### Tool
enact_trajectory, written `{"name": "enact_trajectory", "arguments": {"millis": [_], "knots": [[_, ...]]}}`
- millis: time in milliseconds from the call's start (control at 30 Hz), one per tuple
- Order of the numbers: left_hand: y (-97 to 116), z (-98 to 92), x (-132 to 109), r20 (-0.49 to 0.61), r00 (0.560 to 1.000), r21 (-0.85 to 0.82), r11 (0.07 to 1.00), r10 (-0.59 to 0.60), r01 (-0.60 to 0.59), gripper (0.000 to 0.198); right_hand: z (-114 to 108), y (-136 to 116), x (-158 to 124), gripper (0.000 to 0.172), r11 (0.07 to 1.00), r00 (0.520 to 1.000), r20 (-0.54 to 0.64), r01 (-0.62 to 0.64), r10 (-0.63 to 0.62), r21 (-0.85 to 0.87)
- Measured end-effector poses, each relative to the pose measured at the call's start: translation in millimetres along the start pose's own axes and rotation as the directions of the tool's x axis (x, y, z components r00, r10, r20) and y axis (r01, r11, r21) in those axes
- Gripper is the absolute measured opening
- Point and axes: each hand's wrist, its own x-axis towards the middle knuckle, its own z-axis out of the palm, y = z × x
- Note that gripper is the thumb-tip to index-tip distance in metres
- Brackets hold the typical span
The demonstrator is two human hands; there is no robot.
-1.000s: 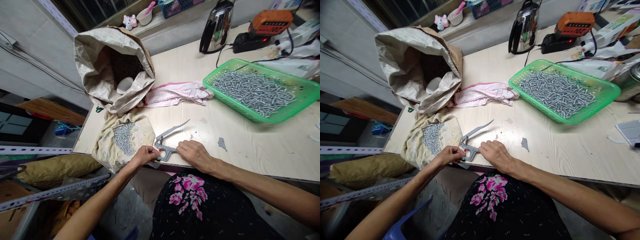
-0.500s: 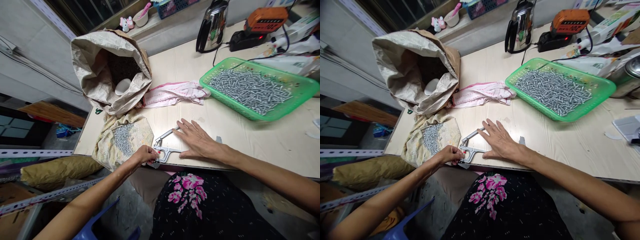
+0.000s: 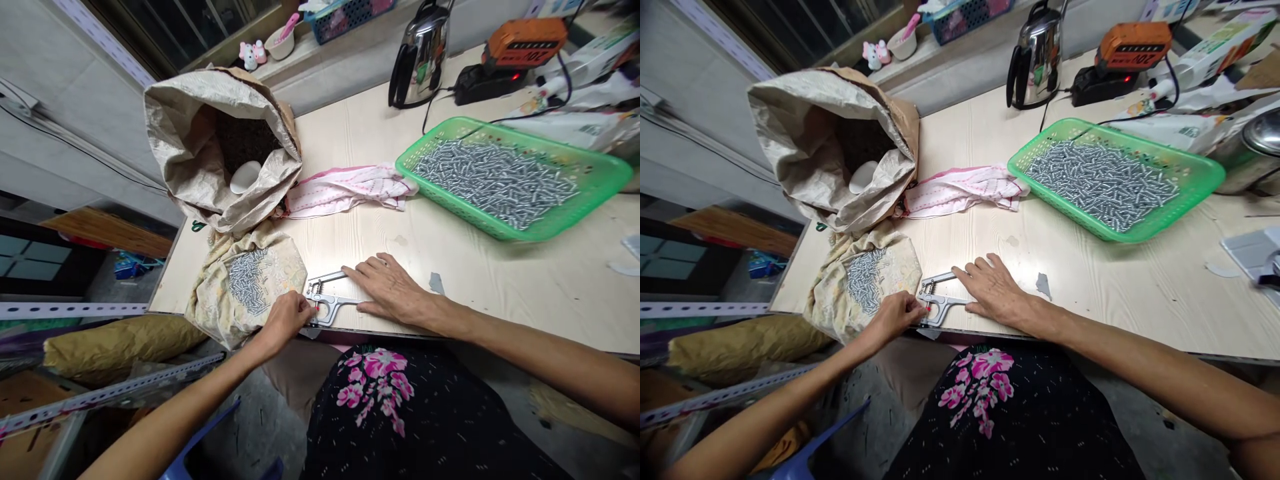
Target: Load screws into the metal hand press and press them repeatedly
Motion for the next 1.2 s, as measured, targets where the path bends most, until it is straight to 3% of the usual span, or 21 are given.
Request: {"name": "enact_trajectory", "arguments": {"millis": [67, 100, 167, 233, 300, 367, 500, 600, 733, 867, 1200], "knots": [[9, 6.3, -7, -0.175, 0.953, 0.225, 0.953, 0.246, -0.205, 0.019, 2, -3, -1, 0.062, 1.000, 1.000, -0.007, 0.003, -0.003, 0.028], [14, 10.3, -7, -0.196, 0.911, 0.297, 0.907, 0.362, -0.297, 0.022, 4, -4, -2, 0.063, 0.999, 1.000, -0.016, 0.001, 0.000, 0.043], [23, 18.2, 0, -0.148, 0.821, 0.365, 0.802, 0.551, -0.473, 0.045, 9, -5, -4, 0.067, 0.997, 0.999, -0.043, -0.012, 0.015, 0.074], [29, 23.3, 13, -0.067, 0.746, 0.380, 0.708, 0.662, -0.595, 0.064, 14, -5, -7, 0.076, 0.995, 0.997, -0.070, -0.024, 0.031, 0.097], [32, 24.2, 27, 0.009, 0.713, 0.387, 0.655, 0.701, -0.649, 0.071, 16, -3, -10, 0.083, 0.993, 0.995, -0.082, -0.040, 0.049, 0.113], [35, 21.8, 36, 0.070, 0.710, 0.409, 0.629, 0.700, -0.661, 0.073, 14, 0, -14, 0.081, 0.990, 0.994, -0.075, -0.069, 0.079, 0.120], [43, 16.4, 40, 0.128, 0.707, 0.465, 0.588, 0.695, -0.662, 0.071, 8, 0, -18, 0.050, 0.987, 0.993, -0.028, -0.113, 0.117, 0.111], [52, 14.5, 40, 0.162, 0.720, 0.450, 0.598, 0.675, -0.663, 0.055, 5, -2, -18, 0.035, 0.989, 0.993, -0.010, -0.114, 0.115, 0.093], [60, 13.3, 44, 0.179, 0.750, 0.460, 0.620, 0.637, -0.636, 0.036, 5, -1, -15, 0.030, 0.984, 0.984, 0.006, -0.178, 0.178, 0.017], [61, 14.7, 46, 0.184, 0.751, 0.500, 0.597, 0.635, -0.627, 0.027, 7, 4, -12, 0.012, 0.987, 0.988, 0.017, -0.157, 0.156, 0.032], [54, 28.8, 43, 0.151, 0.737, 0.533, 0.574, 0.658, -0.621, 0.025, 16, 3, -12, 0.013, 0.993, 0.996, 0.005, -0.085, 0.085, 0.088]]}}
